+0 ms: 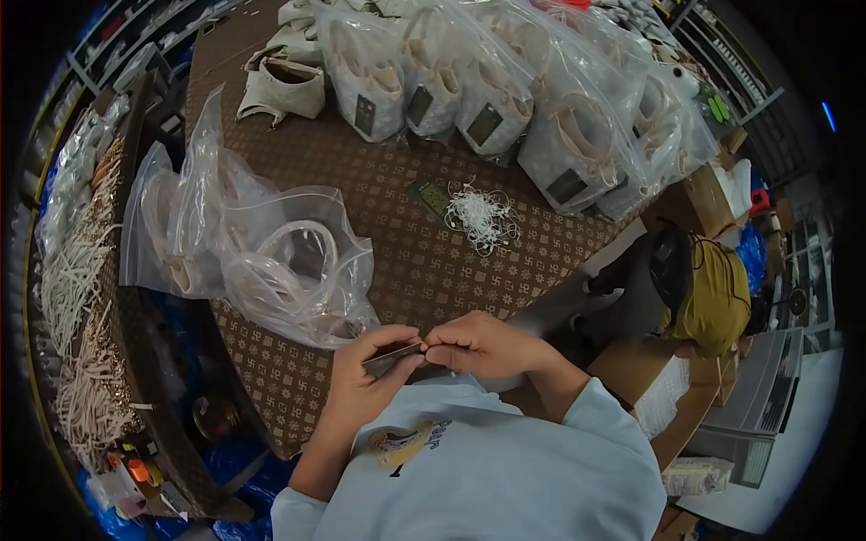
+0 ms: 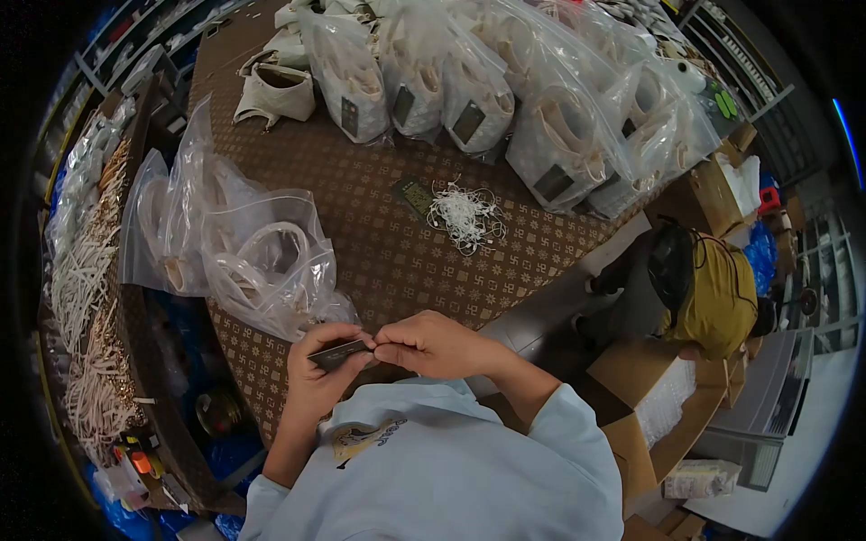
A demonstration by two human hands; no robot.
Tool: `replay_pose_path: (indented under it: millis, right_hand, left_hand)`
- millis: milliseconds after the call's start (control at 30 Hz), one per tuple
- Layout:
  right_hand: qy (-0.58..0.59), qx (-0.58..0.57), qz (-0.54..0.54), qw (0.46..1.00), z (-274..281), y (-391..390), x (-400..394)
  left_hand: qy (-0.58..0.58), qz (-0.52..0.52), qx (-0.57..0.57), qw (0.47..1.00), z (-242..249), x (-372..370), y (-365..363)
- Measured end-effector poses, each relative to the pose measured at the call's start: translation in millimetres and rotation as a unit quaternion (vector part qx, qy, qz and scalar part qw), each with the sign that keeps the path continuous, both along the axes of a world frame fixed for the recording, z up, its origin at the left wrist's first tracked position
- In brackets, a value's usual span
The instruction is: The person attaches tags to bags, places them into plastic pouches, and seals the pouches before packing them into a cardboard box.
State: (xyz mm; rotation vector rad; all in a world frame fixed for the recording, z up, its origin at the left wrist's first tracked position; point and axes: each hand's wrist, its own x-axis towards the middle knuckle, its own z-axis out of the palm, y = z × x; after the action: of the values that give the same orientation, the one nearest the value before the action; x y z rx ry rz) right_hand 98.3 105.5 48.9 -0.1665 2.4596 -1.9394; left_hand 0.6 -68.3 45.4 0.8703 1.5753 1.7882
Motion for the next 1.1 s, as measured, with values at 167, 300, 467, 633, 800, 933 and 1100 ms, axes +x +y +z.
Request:
replay_pose_path:
  millis: [167,300,467,633,800,933,1100]
  right_hand:
    - [-0.011,0.059,0.010,0.998,3,3,-1]
    - [0.025,-0.035,-0.168,0.985,-6,-16,-6]
    - [0.036,-0.013,-0.233,0.972,8,-30,-9]
    - [0.156,0.088,-0.228,0.957,12,-46,-26]
    - [0.202,0.149,-0.242,0.937,4,-64,-42]
    - [0.238,0.203,-0.240,0.919,3,-69,-44]
    - [0.239,0.203,-0.273,0.910,-3,-71,-44]
  left_hand:
    - [0.108,0.023,-0.046,0.993,3,3,0]
    - [0.033,0.100,-0.013,0.994,-9,6,-1]
    - [-0.139,0.114,0.065,0.981,-4,2,-11]
    - [-0.102,0.123,0.010,0.987,-11,-2,-26]
    - [-0.035,0.132,-0.021,0.990,-8,-2,-33]
    - [0.030,0.116,-0.054,0.991,-2,-3,-38]
    - [0.105,0.109,-0.107,0.983,5,-1,-38]
